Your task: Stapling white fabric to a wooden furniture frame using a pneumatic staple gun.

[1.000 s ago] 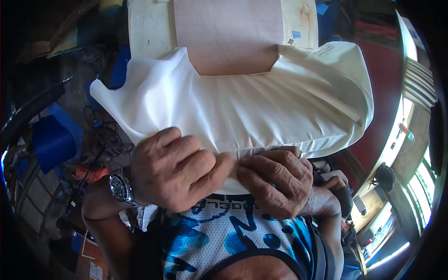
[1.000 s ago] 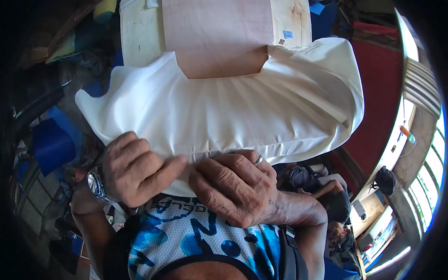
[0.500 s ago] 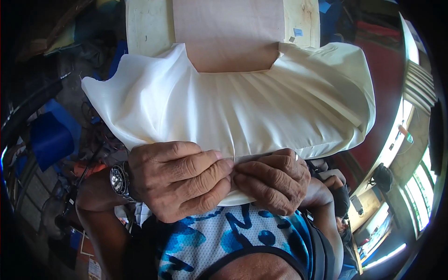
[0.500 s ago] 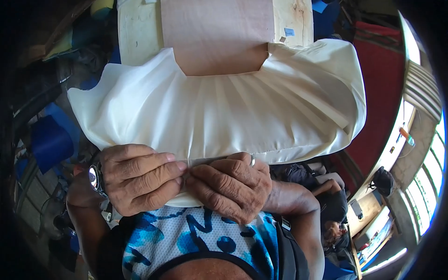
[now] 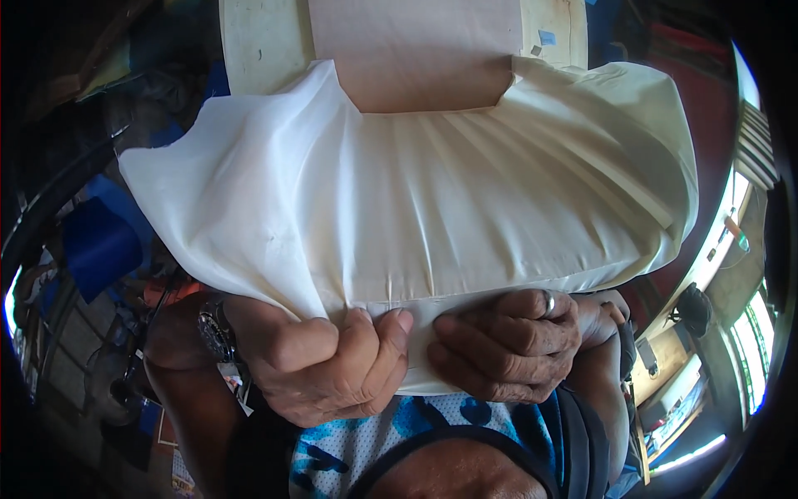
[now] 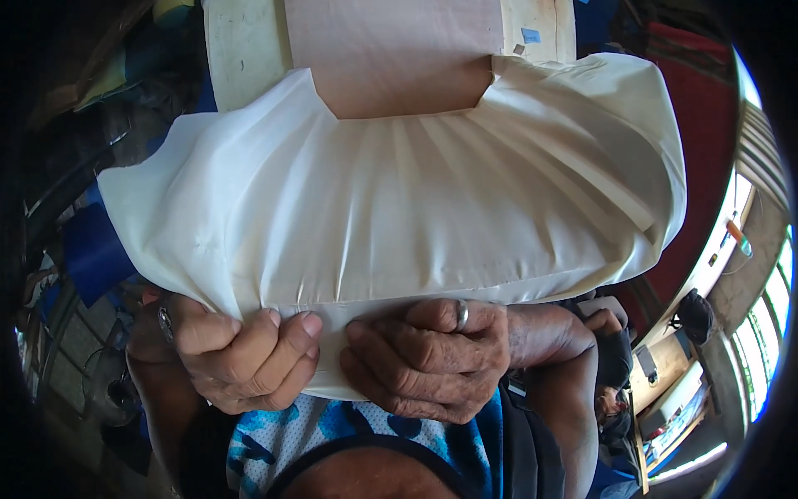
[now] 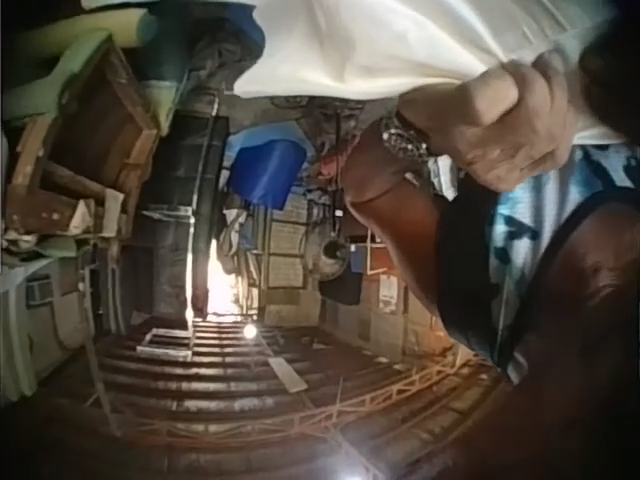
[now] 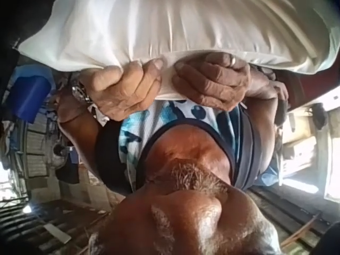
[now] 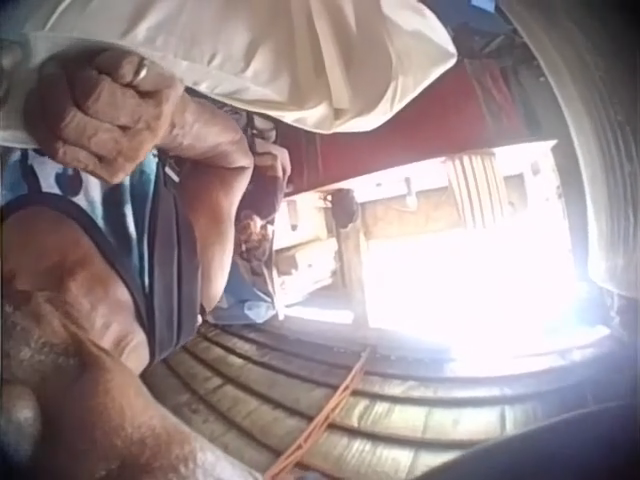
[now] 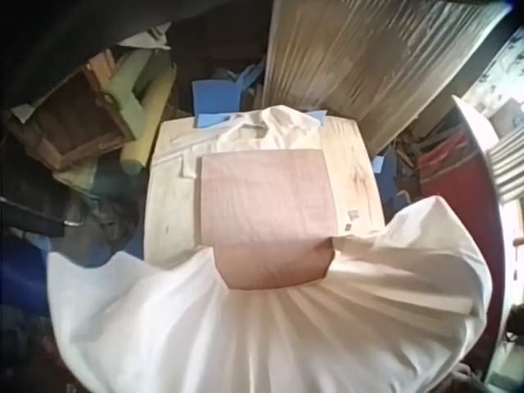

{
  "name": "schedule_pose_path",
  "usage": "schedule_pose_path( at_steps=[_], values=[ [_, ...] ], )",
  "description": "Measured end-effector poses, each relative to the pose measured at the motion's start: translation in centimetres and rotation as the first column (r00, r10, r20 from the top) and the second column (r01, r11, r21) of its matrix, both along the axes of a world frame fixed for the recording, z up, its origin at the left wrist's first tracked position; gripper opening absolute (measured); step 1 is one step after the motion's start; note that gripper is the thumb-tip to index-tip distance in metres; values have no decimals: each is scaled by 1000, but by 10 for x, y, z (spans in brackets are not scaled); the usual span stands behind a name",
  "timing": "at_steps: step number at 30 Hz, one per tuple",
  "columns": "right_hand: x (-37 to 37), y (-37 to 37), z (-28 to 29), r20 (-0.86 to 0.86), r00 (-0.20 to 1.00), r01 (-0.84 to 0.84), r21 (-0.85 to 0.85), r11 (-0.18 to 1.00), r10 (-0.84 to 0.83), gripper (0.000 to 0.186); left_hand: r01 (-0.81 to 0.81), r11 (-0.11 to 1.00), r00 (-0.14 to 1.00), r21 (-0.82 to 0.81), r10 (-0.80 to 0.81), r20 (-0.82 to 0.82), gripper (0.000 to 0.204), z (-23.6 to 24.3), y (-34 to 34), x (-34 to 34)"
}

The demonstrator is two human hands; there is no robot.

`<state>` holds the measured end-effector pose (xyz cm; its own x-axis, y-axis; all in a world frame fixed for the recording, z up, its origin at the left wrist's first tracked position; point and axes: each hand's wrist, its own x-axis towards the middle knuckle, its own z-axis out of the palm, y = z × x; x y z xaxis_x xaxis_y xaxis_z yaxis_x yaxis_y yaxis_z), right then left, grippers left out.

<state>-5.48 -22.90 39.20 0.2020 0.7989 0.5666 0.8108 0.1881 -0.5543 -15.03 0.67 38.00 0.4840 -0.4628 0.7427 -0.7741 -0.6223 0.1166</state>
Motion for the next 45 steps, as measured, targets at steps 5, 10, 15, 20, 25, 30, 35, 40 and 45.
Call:
schedule_pose_path(
  at_steps=[5, 10, 15, 20, 25, 30, 35, 40, 45],
  values=[
    [-5, 2, -4, 66, 998, 6, 35, 999, -8, 27, 125, 988, 978, 96, -139, 156, 12, -1, 13, 4],
    [-19, 5, -1, -7, 1000, 16, 35, 999, -16, 32, 130, 979, 990, 157, -137, 39, 9, 19, 19, -12],
    [-53, -1, -7, 90, 933, 352, -9, 936, -350, 27, 215, 969, 976, 122, -208, -72, 8, 4, 22, -2],
    [-62, 2, -31, 20, 930, 365, 82, 928, -367, 17, 217, 969, 957, 116, -188, -219, 13, 14, 24, -11],
    [-55, -2, -38, 32, 931, 354, 173, 919, -365, 24, 135, 900, 947, 414, 5, -321, 18, 41, 28, -11],
    [-55, -11, -42, 62, 926, 359, 151, 921, -371, 23, 145, 938, 950, 315, -43, -308, 19, 29, 21, -19],
    [-69, -5, -41, 66, 872, 469, 168, 867, -485, 22, 37, 999, 576, -21, -39, -816, 30, 89, 21, -17],
    [-85, -3, -48, 0, 818, 569, 149, 809, -575, 20, -113, 968, 824, -224, -35, -566, 30, 81, -32, 31],
    [-79, -19, -101, -1, 786, 602, -228, 766, -618, 22, -51, 931, 525, 361, 332, -784, 29, 34, -53, 23]
  ],
)
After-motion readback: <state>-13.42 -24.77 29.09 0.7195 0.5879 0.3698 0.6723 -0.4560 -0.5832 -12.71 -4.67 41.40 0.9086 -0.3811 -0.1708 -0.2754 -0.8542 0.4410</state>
